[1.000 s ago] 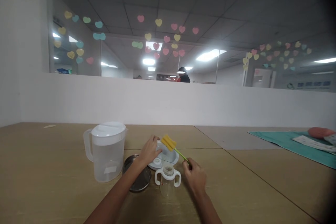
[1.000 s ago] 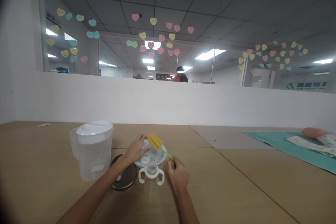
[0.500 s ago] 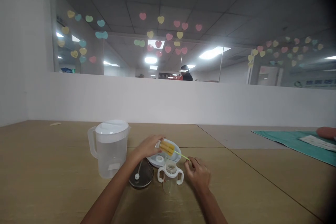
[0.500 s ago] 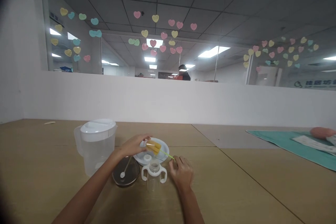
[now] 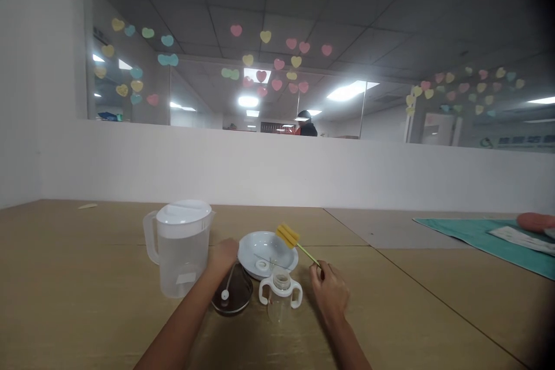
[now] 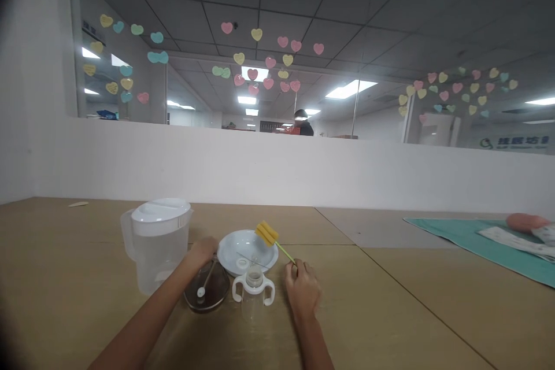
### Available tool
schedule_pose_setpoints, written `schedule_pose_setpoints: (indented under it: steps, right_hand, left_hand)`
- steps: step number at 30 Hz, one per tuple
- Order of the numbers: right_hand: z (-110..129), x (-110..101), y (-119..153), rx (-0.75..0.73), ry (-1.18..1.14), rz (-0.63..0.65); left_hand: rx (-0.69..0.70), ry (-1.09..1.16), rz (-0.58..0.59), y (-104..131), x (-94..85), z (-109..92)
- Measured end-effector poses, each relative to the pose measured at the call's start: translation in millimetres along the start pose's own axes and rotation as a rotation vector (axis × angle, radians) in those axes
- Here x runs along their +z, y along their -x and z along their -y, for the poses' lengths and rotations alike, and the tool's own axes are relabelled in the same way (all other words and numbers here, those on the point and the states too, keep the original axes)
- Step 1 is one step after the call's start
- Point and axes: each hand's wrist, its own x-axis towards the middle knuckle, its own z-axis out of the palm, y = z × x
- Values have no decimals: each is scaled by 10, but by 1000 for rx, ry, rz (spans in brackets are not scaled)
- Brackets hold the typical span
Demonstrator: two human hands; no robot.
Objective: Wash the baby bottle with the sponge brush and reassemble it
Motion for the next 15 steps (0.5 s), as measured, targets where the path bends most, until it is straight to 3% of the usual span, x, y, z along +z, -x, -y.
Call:
schedule_pose_setpoints:
  steps: [6,10,15]
  right_hand:
    - [-2,-3,-4,39,1,52]
    - [9,-17,-12,66,11,71]
    - [9,-10,-3,73,-24,86]
  left_hand:
    - [25,36,3,-80,4,-23]
    - [238,168,-66,-125,-25,-202]
    - [435,343,-75,-214,224,-430]
